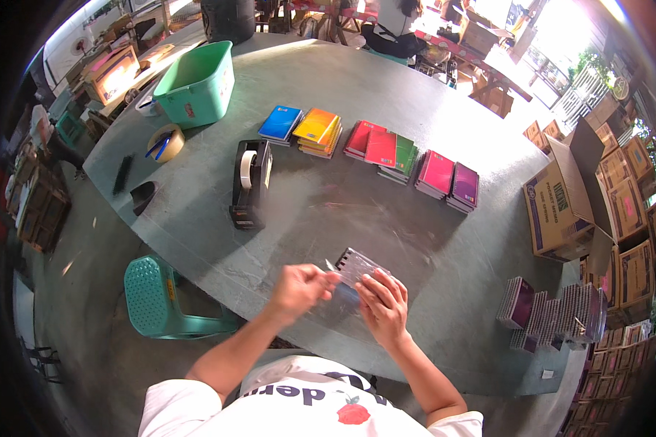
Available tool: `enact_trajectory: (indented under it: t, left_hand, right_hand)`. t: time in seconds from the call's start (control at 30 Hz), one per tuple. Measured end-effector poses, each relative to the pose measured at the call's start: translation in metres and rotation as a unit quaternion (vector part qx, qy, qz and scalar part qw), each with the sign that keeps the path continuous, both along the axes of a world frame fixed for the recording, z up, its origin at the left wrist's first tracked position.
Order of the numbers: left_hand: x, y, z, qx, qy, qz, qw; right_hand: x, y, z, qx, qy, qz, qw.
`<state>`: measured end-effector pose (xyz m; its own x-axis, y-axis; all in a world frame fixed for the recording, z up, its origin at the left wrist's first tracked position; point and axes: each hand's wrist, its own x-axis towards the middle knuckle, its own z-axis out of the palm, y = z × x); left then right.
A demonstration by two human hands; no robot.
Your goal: The person gathers several stacks of notebooks of different colors by hand and places them into a clear plastic bag, then uses a tape dispenser to seal the bag.
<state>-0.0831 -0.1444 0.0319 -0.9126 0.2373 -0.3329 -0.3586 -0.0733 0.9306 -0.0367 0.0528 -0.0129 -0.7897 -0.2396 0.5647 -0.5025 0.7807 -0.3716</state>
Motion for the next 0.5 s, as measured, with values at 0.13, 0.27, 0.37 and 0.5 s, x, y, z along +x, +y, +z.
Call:
enact_trajectory:
  t: [0.13, 0.27, 0.37, 0.5]
  left_hand:
    - [0.011, 0.033, -0.02, -0.171, 0.16, 0.002, 0.972]
    - [0.016, 0.038, -0.029, -0.207, 0.261, 0.042, 0.942]
    - [0.014, 0.029, -0.049, -0.19, 0.267, 0.052, 0.943]
    - [0.004, 0.021, -0.09, -0.181, 0.291, 0.05, 0.938]
  right_hand:
    - [-0.003, -0.005, 0.006, -0.028, 0.015, -0.009, 0.999]
    - [-0.003, -0.004, 0.002, -0.04, 0.022, -0.019, 0.999]
    - [-0.001, -0.007, 0.014, -0.047, 0.002, -0.018, 0.999]
    - [-0.013, -0.015, 0.029, -0.089, -0.054, -0.058, 0.993]
